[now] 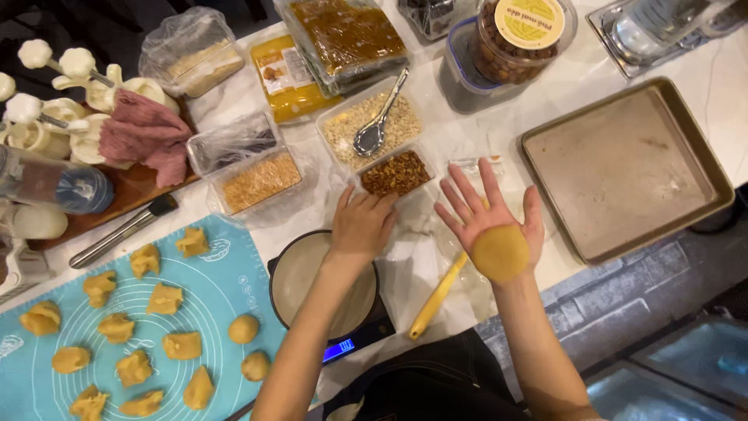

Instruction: The person shapes dough into balls, flattens them, adds a filling, and seals them into dumplings. They place the finished dumplings on a silicone mat and occasionally weigh them on a digital scale.

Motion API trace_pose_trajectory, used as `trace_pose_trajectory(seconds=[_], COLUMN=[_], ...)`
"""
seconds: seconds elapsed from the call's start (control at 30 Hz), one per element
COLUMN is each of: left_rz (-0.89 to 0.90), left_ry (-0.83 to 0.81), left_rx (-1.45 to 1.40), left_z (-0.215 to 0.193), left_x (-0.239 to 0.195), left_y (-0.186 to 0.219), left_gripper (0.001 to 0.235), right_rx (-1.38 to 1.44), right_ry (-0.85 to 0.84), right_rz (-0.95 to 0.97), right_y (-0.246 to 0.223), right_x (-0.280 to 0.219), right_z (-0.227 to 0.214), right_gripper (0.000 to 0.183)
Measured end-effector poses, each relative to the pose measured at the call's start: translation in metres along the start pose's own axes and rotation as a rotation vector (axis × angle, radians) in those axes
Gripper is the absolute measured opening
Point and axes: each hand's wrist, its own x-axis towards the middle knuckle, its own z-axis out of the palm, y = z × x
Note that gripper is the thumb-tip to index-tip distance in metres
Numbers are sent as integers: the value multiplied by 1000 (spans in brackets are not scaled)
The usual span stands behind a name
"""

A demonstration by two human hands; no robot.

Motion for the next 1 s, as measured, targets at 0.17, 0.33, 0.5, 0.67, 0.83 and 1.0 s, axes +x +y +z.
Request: trace_pose_trajectory(seconds=[0.17,0.33,0.5,0.67,0.83,1.0], left_rz=[-86,-146,-35,179,169,257], left_ry=[42,217,145,42,-12,-7], left_rx=[-37,-96,14,68,39,204], left_z=[-20,-13,7,19,27,34], left_x=[-29,-14,42,69,68,61], left_y=[-3,-1,-9,-21,-28,-34], left_gripper=[18,14,25,39,16,13], right_rx=[-153,-180,561,-97,-27,6], right_ry=[-82,-103,-181,-22,17,29], right_rz=[-114,-112,-13,-102,-111,-107], right_y=[-5,1,4,2,1,5], right_x=[48,52,48,40,37,40], right_z=[-4,-15,-30,-41,-44,-43], right_gripper=[84,84,83,82,82,81])
